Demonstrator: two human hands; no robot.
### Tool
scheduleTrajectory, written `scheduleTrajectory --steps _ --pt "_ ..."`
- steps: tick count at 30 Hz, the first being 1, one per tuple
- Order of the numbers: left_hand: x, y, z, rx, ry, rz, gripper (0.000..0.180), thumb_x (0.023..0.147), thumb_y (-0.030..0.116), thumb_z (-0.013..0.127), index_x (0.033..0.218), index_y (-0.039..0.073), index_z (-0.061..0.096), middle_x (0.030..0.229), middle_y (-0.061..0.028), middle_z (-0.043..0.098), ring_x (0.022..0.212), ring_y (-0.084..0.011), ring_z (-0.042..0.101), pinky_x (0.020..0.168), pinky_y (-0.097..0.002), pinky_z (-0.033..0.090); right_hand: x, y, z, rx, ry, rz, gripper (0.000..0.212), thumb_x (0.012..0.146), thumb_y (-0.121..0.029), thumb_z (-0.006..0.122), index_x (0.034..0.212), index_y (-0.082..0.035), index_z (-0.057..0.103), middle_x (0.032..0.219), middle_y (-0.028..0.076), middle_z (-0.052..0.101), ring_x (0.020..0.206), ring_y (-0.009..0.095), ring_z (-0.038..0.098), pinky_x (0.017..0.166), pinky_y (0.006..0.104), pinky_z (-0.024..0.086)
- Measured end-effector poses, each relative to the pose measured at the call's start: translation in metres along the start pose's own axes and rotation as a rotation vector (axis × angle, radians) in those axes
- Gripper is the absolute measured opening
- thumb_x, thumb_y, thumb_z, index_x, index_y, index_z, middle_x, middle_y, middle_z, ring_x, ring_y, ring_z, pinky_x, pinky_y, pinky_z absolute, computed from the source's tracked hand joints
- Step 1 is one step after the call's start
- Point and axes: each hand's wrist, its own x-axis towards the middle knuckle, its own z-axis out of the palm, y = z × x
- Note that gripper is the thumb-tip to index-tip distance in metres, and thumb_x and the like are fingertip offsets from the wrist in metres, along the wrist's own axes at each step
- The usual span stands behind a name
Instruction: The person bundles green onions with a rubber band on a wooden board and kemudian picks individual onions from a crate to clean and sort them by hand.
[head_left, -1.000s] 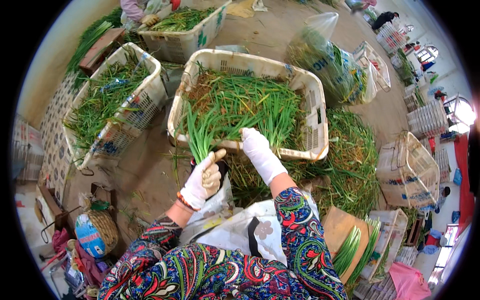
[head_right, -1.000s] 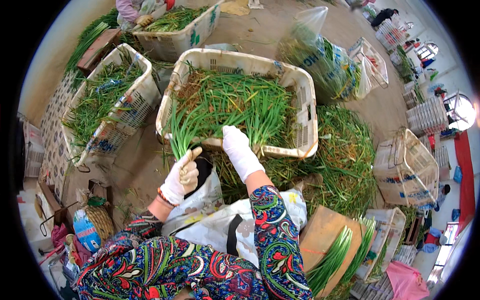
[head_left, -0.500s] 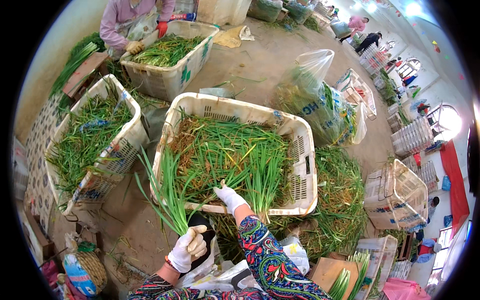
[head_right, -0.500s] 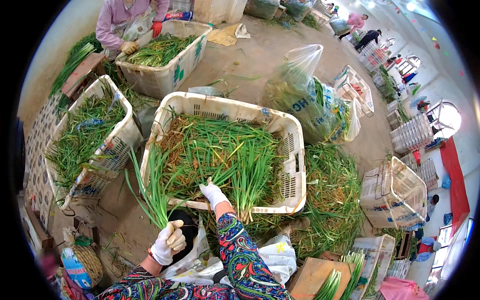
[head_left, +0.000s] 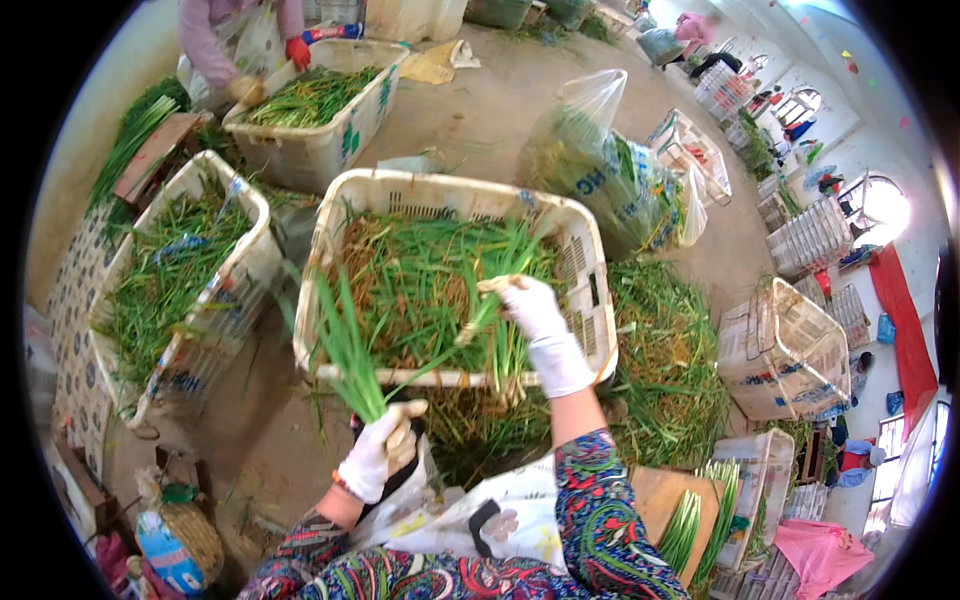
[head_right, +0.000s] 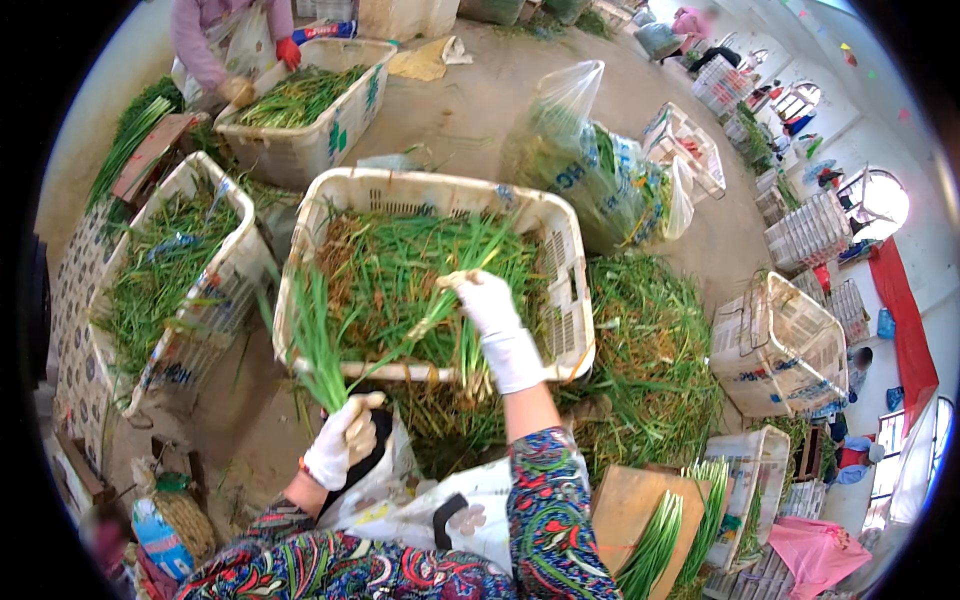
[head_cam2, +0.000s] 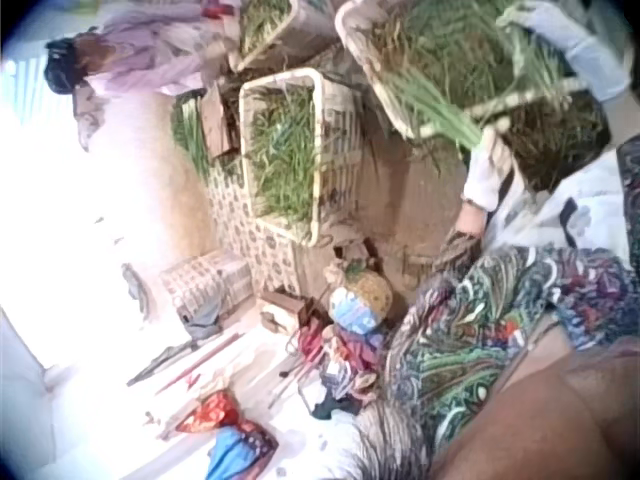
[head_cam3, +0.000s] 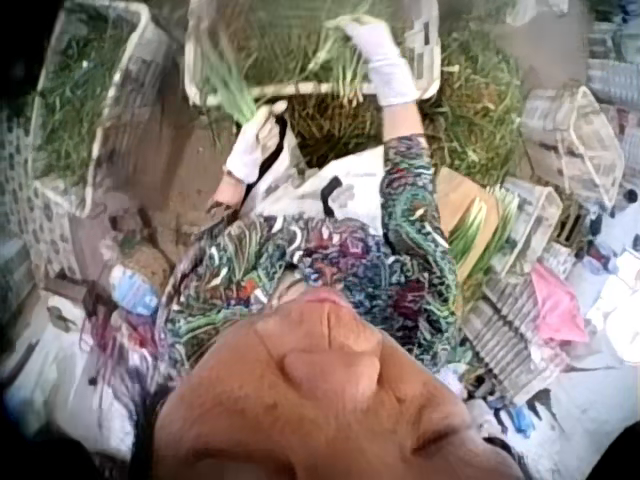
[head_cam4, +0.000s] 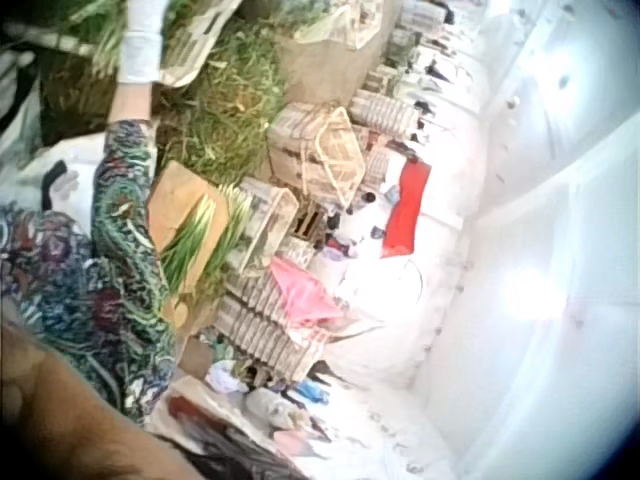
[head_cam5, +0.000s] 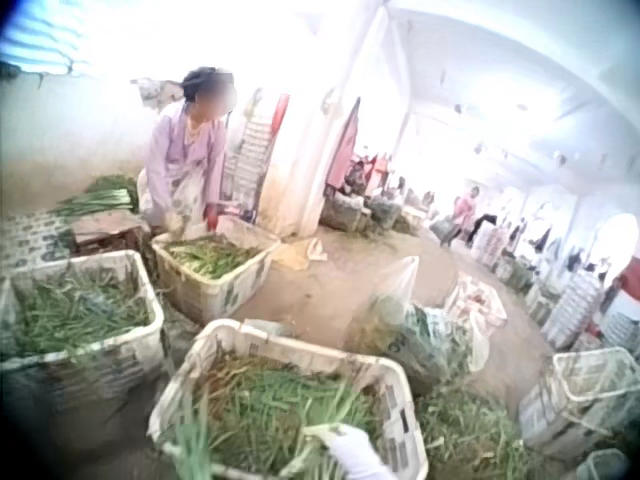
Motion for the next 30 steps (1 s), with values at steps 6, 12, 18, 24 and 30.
scheduleTrajectory --steps 6,12,18,24,30 --pt "0.009 -0.005 0.030 0.249 -0.046 -0.112 0.034 0.089 0.034 0.043 0.100 0.003 0.052 0.051 0.0111 0.026 0.040 -0.0011 0.022 0.038 -0.0182 0.017 -0.094 0.018 0.006 0.098 -0.240 -0.061 0.017 0.082 -0.014 0.053 0.089 -0.001 0.061 0.083 0.003 0.063 0.074 0.008 0.055 0.068 0.0226 0.043" --pt "0.016 -0.036 0.025 0.165 0.015 -0.275 0.015 0.086 0.020 0.052 0.074 0.014 0.047 0.052 0.0093 0.034 0.039 -0.0012 0.026 0.036 -0.0174 0.019 -0.150 0.049 0.058 0.034 -0.193 -0.082 0.031 0.085 -0.010 0.046 0.116 -0.006 0.049 0.092 0.007 0.059 0.082 0.012 0.053 0.077 0.0236 0.041" --pt "0.018 -0.041 0.017 0.148 0.096 -0.187 0.009 0.084 0.015 0.053 0.076 0.011 0.053 0.052 0.0090 0.037 0.039 -0.0015 0.027 0.035 -0.0167 0.019 -0.180 0.065 0.060 0.355 0.191 -0.152 0.047 0.084 -0.013 0.049 0.127 -0.005 0.033 0.107 0.011 0.052 0.090 0.016 0.052 0.080 0.0264 0.042" --pt "0.022 -0.051 0.018 0.241 0.163 -0.134 0.014 0.085 0.017 0.053 0.073 0.010 0.053 0.051 0.0090 0.037 0.040 -0.0026 0.029 0.036 -0.0182 0.022 -0.208 0.069 0.060 0.395 0.009 0.476 0.030 0.080 -0.034 0.060 0.082 -0.004 0.058 0.063 -0.002 0.052 0.050 0.005 0.044 0.041 0.0197 0.034" --pt "0.020 -0.062 0.022 0.198 0.158 -0.220 0.018 0.086 0.021 0.052 0.073 0.008 0.053 0.049 0.0074 0.037 0.036 -0.0031 0.028 0.033 -0.0182 0.022 -0.213 0.104 0.076 -0.073 0.144 0.000 0.031 0.083 -0.031 0.052 0.073 -0.001 0.055 0.063 0.013 0.057 0.056 0.025 0.055 0.054 0.0337 0.043"
